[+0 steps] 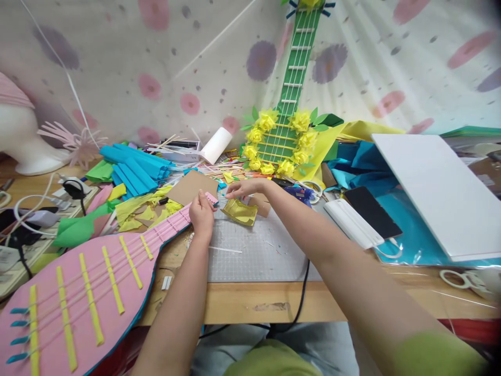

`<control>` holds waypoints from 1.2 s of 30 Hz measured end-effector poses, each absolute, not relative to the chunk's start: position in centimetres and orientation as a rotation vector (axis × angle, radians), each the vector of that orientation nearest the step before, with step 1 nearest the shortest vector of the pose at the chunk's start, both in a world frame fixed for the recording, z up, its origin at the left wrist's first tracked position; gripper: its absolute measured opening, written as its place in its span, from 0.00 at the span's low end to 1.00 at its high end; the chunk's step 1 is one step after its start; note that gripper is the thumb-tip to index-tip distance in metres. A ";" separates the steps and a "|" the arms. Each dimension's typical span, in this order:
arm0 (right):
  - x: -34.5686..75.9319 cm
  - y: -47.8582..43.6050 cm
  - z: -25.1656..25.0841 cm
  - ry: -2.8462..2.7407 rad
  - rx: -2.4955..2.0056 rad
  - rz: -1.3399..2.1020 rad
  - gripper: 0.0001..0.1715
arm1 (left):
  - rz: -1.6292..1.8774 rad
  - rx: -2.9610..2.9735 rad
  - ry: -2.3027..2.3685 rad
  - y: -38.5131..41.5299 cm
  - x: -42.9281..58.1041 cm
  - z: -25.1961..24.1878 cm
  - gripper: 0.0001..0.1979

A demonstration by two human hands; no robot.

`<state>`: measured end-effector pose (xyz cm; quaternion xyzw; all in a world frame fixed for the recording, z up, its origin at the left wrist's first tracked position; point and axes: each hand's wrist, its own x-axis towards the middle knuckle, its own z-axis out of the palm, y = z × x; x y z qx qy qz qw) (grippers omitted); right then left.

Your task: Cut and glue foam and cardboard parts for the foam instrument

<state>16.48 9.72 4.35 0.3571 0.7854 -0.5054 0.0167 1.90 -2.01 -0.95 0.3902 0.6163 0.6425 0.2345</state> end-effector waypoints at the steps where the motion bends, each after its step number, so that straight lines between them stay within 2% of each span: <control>1: 16.1 9.8 4.2 2.500 1.149 -1.505 0.21 | 1.771 1.060 1.717 -2.0 1.9 -1.0 0.21; 5: 14.2 10.2 3.5 2.783 1.522 -0.991 0.14 | 1.824 0.985 1.680 -1.8 2.1 -1.0 0.09; 8: 12.4 10.3 3.2 2.730 1.551 -0.664 0.08 | 1.845 0.969 1.627 -1.9 2.3 -1.0 0.10; 11: 10.6 10.3 3.0 2.589 1.442 -0.572 0.07 | 1.872 0.970 1.608 -1.9 2.3 -0.9 0.07; 16: 9.2 10.7 3.4 2.483 1.347 -0.536 0.03 | 1.799 1.046 1.559 -1.8 2.1 -1.2 0.13; 22: 10.9 10.8 5.5 2.507 1.203 -0.170 0.18 | 1.617 1.219 1.637 -1.7 1.7 -1.3 0.14; 25: 12.8 10.9 6.6 2.511 1.111 -0.210 0.19 | 1.351 1.458 1.609 -2.0 0.8 -1.0 0.13; 29: 16.0 10.8 6.6 2.650 1.252 -0.240 0.11 | 1.056 1.619 1.460 -2.4 -0.5 -1.2 0.17; 33: 19.0 9.1 4.9 2.963 1.557 -0.294 0.13 | 0.997 1.613 1.405 -2.4 -0.1 -1.5 0.14; 36: 20.6 7.2 3.4 3.076 1.708 -0.520 0.10 | 1.083 1.612 1.424 -2.3 1.2 -1.5 0.12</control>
